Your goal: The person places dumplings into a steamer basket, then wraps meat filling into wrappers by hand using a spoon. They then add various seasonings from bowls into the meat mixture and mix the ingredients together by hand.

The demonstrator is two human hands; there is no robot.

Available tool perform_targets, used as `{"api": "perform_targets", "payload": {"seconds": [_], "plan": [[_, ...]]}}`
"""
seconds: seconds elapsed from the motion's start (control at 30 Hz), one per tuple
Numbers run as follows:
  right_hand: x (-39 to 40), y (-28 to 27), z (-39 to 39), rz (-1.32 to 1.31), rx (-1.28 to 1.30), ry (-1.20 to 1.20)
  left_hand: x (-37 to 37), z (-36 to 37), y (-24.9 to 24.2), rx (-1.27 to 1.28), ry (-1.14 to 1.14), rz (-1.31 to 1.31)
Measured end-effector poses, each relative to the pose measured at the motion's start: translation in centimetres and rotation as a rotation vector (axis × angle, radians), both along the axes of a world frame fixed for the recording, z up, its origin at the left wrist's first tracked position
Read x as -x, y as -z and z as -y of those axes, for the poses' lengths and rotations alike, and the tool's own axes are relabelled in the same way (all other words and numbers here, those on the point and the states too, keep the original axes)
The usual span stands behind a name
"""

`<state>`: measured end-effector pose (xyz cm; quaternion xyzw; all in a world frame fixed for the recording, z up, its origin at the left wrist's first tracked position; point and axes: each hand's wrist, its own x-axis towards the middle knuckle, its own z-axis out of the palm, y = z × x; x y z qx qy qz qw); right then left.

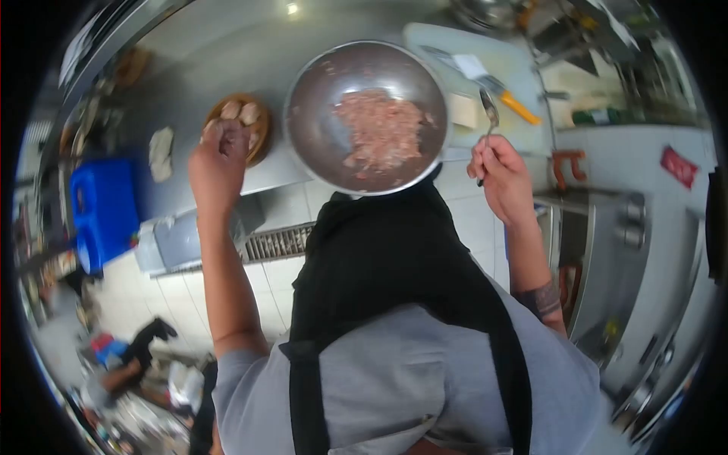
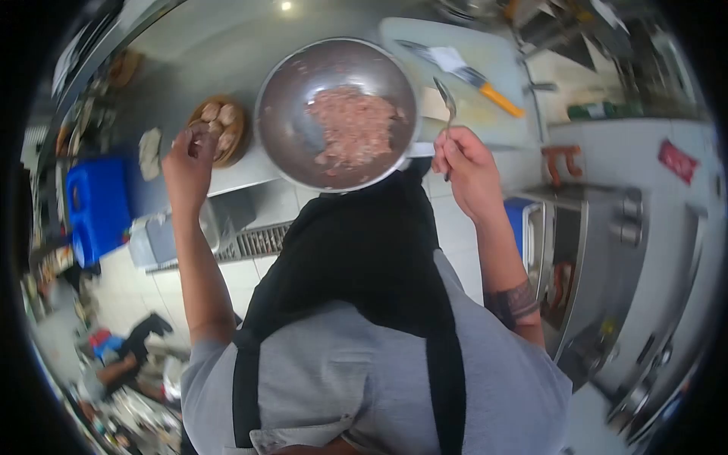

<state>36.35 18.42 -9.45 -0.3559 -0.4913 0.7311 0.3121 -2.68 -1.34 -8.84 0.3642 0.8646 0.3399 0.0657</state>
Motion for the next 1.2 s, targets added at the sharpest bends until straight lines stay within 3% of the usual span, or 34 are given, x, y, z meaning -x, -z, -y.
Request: {"api": "perform_targets", "payload": {"seconds": [0.1, 0.23, 0.37, 0.5, 0.57, 0.9, 1.2], "plan": [[-2.7, 0.0, -0.6, -0.09, 0.053, 0.127, -5.1, -4.6, 1.3, -0.153, 0.246, 0.065], [-6.6, 0.0, -0.5, -0.088, 0.063, 0.327, -13.5, -12.5, 1.7, -0.369, 0.808, -0.28], [-9.9, 0.6, -0.6, -0.121, 0.06, 0.379, -20.3, -21.5, 3.6, -0.19, 1.176, -0.309], [-13.3, 1.0, -1.3, -0.14, 0.078, 0.362, -23.8, -29.5, 6.8, 0.104, 1.306, -0.363], [-14.6, 1.2, -1.5, -0.133, 0.076, 0.367, -24.2, -31.6, 8.4, 0.399, 1.293, -0.483], [-18.2, 2.7, -1.5, -0.091, 0.11, 0.403, -23.8, -32.6, 7.9, 0.475, 1.394, -0.586], [-17.3, 2.3, -0.7, -0.106, 0.109, 0.425, -22.2, -33.2, 7.4, 0.521, 1.365, -0.355]]}}
